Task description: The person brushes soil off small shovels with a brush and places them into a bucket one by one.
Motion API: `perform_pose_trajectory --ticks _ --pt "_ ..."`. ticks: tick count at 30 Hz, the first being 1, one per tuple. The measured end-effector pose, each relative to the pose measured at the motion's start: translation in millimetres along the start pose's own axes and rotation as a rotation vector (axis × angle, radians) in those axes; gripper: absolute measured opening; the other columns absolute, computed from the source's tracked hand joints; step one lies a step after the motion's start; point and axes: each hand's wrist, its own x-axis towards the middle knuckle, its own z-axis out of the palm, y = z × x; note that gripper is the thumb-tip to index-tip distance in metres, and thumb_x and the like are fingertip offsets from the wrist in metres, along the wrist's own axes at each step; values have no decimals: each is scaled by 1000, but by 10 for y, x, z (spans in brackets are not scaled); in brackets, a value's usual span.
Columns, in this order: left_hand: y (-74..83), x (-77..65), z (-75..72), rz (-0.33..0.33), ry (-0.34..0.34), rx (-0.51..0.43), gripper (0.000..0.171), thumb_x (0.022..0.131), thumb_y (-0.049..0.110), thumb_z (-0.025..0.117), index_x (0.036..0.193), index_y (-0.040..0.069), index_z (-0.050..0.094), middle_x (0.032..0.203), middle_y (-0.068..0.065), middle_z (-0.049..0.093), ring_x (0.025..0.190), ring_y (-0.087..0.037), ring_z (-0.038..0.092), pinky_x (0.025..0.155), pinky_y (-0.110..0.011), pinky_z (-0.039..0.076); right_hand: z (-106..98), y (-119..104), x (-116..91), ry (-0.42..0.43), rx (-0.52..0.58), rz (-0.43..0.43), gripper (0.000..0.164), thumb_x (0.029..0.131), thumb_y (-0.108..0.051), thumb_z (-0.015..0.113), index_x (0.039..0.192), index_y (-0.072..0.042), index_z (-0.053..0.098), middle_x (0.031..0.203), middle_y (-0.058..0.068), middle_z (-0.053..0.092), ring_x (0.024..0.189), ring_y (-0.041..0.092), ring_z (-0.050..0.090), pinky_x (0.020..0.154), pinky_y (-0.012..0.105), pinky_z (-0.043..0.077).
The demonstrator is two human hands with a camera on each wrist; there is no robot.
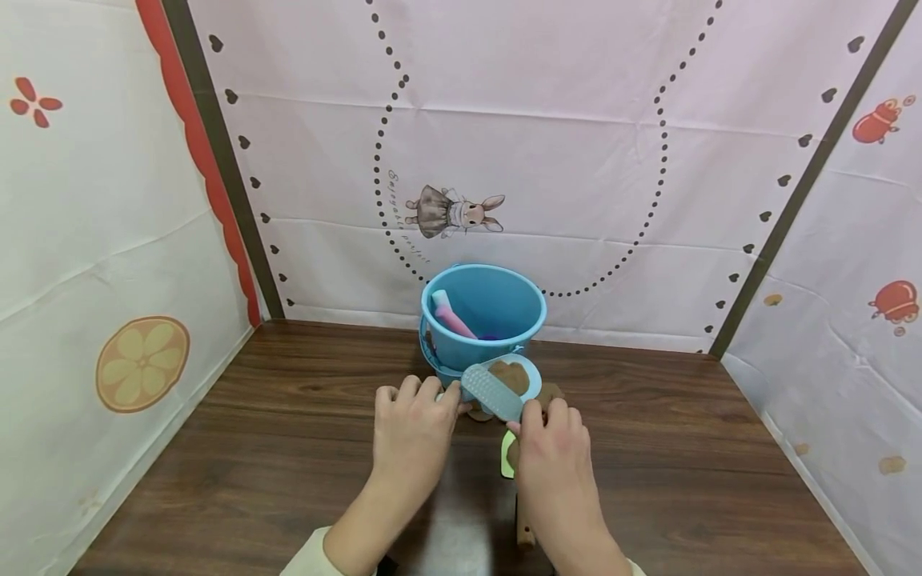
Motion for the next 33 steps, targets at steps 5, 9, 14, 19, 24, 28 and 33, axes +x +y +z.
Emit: perform_pose_trajectory --ticks 5,9,14,19,24,28,33 --pt "65 -19 -1 0 36 37 27 69 34 90 77 14 74 69 -4 61 65 -24 53 60 -42 39 16 -82 -37 -52 -45 7 34 92 -27 72 85 -1 51 72 11 42 59 22 39 56 36 41" --pt "108 -25 -14 -15 35 50 29 73 37 87 86 13 77 74 -6 64 68 -25 54 61 -43 39 38 -73 -31 -68 -61 36 34 92 -28 71 86 0 54 71 11 42 58 23 40 54 36 41" --pt "116 -30 -3 -22 26 69 32 75 39 85 94 14 78 77 -7 65 70 -26 54 62 -43 39 45 41 18 -89 -12 108 29 91 -25 76 90 0 61 70 8 41 59 23 40 54 35 37" --pt "111 -49 20 -21 26 72 31 73 39 85 90 14 77 73 -7 62 68 -25 52 62 -42 37 32 257 82 -113 18 194 23 91 -18 77 91 1 64 69 8 42 59 24 41 54 39 38" --pt "126 -74 15 -15 10 71 32 73 40 85 90 14 77 72 -6 61 68 -24 52 62 -42 37 -3 306 94 -123 8 218 25 94 -20 72 92 2 61 71 10 42 60 25 41 55 40 38" --pt "142 -68 6 -24 14 92 31 72 40 86 85 14 77 70 -6 60 66 -24 51 60 -41 37 4 134 52 -69 51 105 29 93 -22 74 87 1 57 71 9 42 61 27 44 55 40 38" --pt "163 -66 -7 -44 4 99 29 70 37 88 81 12 77 69 -6 60 66 -25 52 58 -41 36 67 -8 3 -68 29 39 31 89 -24 78 82 -1 58 68 9 43 58 26 46 53 39 42"
